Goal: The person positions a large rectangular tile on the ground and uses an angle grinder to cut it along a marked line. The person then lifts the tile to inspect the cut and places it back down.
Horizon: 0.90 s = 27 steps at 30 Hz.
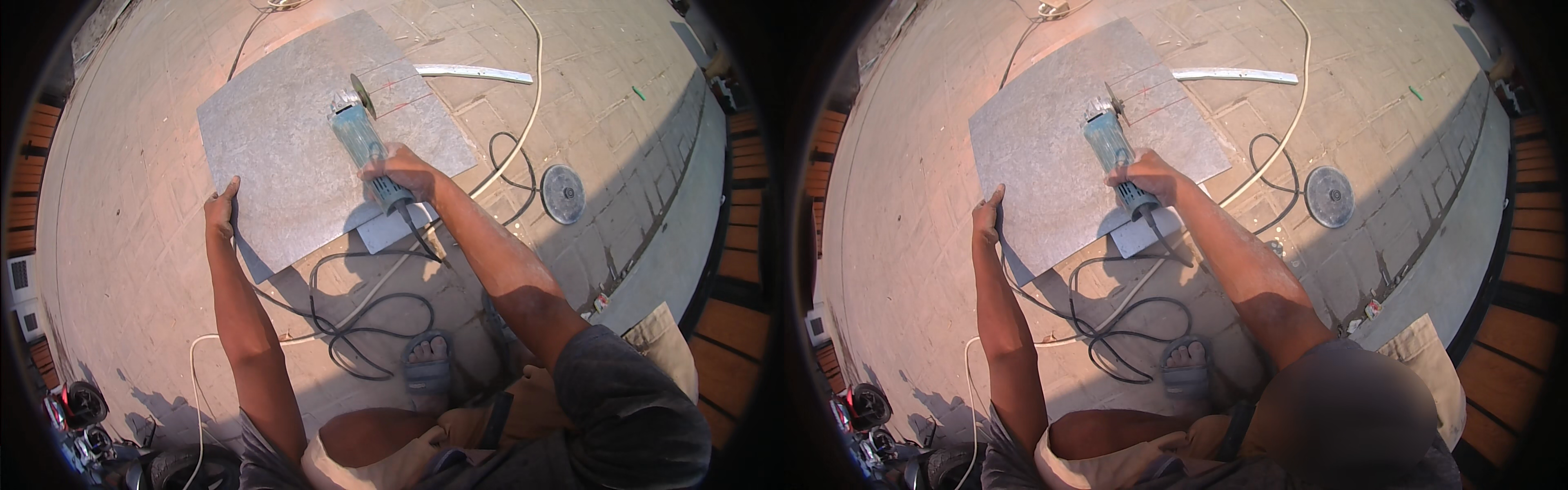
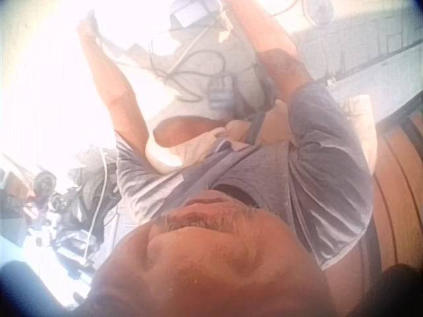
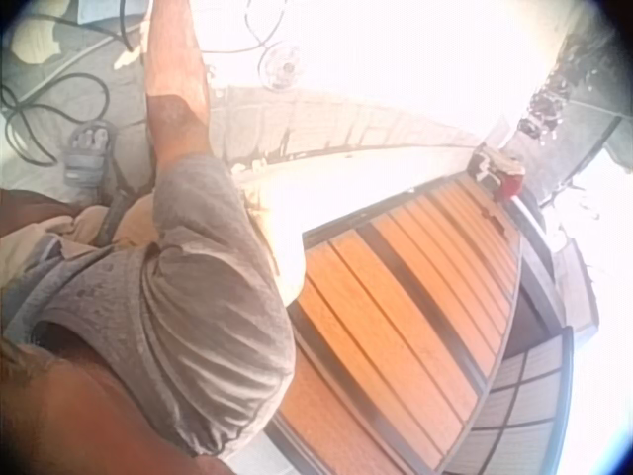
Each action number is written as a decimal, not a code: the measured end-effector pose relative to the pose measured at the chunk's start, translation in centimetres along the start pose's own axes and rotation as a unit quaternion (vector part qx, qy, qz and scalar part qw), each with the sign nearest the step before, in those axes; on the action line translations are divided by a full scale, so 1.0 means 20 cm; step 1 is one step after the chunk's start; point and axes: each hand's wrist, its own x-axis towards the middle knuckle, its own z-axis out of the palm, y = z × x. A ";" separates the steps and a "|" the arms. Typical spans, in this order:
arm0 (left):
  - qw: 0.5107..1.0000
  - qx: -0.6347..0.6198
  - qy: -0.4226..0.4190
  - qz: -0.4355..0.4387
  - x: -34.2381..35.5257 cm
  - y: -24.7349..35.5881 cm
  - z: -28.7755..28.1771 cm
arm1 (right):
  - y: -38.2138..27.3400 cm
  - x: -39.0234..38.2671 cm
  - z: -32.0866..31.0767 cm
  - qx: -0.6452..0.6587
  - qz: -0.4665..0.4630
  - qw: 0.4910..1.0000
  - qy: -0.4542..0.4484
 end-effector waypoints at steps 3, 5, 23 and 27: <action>1.000 0.005 0.011 0.001 0.02 -0.04 -0.03 | -0.05 -0.03 0.02 0.004 0.009 1.000 0.001; 1.000 0.007 0.010 0.001 0.02 -0.02 -0.01 | -0.05 -0.03 0.03 0.021 -0.010 1.000 0.016; 0.999 -0.028 -0.001 0.016 0.00 -0.02 0.02 | -0.07 0.04 -0.01 0.006 0.002 1.000 0.026; 0.999 -0.028 0.013 0.010 -0.02 -0.02 0.00 | -0.12 0.02 0.04 -0.004 0.010 1.000 0.024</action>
